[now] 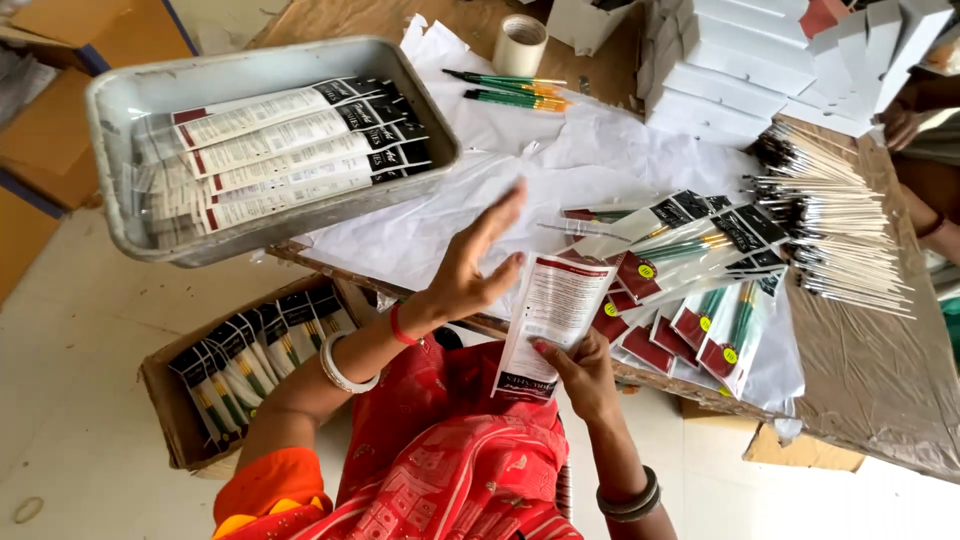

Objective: The person places paint brushes into individual plastic sleeves and then arranges the packaged brushes into stacks on the table.

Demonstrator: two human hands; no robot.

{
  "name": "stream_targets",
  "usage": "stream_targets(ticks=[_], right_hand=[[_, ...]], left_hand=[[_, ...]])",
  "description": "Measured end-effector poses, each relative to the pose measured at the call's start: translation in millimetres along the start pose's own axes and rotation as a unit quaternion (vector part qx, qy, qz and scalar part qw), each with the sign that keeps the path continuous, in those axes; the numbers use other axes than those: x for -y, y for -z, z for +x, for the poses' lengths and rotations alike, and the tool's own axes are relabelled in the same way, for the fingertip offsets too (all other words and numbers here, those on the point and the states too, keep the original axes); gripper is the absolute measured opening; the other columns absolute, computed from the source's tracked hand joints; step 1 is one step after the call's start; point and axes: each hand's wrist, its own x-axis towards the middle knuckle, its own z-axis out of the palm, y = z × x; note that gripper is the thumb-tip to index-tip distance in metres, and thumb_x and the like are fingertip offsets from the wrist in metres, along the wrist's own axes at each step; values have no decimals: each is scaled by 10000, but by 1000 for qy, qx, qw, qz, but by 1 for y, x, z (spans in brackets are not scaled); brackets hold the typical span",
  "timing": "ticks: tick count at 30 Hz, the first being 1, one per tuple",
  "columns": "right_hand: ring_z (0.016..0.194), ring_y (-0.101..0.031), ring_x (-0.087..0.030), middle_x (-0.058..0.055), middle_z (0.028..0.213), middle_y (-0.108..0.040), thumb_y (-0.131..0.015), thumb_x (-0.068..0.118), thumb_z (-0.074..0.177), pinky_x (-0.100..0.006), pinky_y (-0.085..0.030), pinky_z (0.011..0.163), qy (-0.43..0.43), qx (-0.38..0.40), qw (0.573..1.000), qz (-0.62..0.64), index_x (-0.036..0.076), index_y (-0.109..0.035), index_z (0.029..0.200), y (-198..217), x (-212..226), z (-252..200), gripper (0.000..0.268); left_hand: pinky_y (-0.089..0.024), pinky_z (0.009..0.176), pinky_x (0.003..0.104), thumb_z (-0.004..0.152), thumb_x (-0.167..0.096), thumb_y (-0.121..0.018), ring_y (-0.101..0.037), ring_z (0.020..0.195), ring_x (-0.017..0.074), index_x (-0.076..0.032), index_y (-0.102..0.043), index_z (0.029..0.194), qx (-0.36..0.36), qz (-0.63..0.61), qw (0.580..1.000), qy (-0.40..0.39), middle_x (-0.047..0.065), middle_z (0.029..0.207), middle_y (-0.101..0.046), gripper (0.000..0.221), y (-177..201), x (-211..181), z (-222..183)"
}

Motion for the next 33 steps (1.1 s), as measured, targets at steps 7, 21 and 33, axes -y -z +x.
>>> stream_targets(ticks=[7, 21, 33], right_hand=[[766, -612, -70, -48, 925, -773, -665, 116, 1026, -245, -492, 667, -21, -3, 999, 30, -23, -769, 1143, 17, -43, 0, 210], [944, -668, -224, -111, 1104, -680, -773, 37, 913, -328, -536, 816, 401, -158, 776, -460, 19, -698, 1129, -27, 161, 3, 230], [898, -743, -210, -122, 1017, -759, -772, 5, 890, -309, -600, 767, 361, -92, 780, -503, 6, -753, 1057, 3, 160, 5, 168]], left_hand=[[-581, 887, 245, 1080, -173, -539, -716, 983, 89, 26, -678, 1332, 19, -401, 877, 264, 78, 1102, -793, 350, -17, -21, 1], [-571, 707, 260, 1059, -52, -604, -753, 852, 179, 10, -666, 1267, -2, -196, 960, 198, 145, 1015, -787, 226, -26, -46, 5], [-566, 611, 352, 1006, 24, -578, -745, 743, 265, 27, -529, 1397, 69, -159, 976, 129, 225, 1034, -739, 394, -21, -80, -8]])
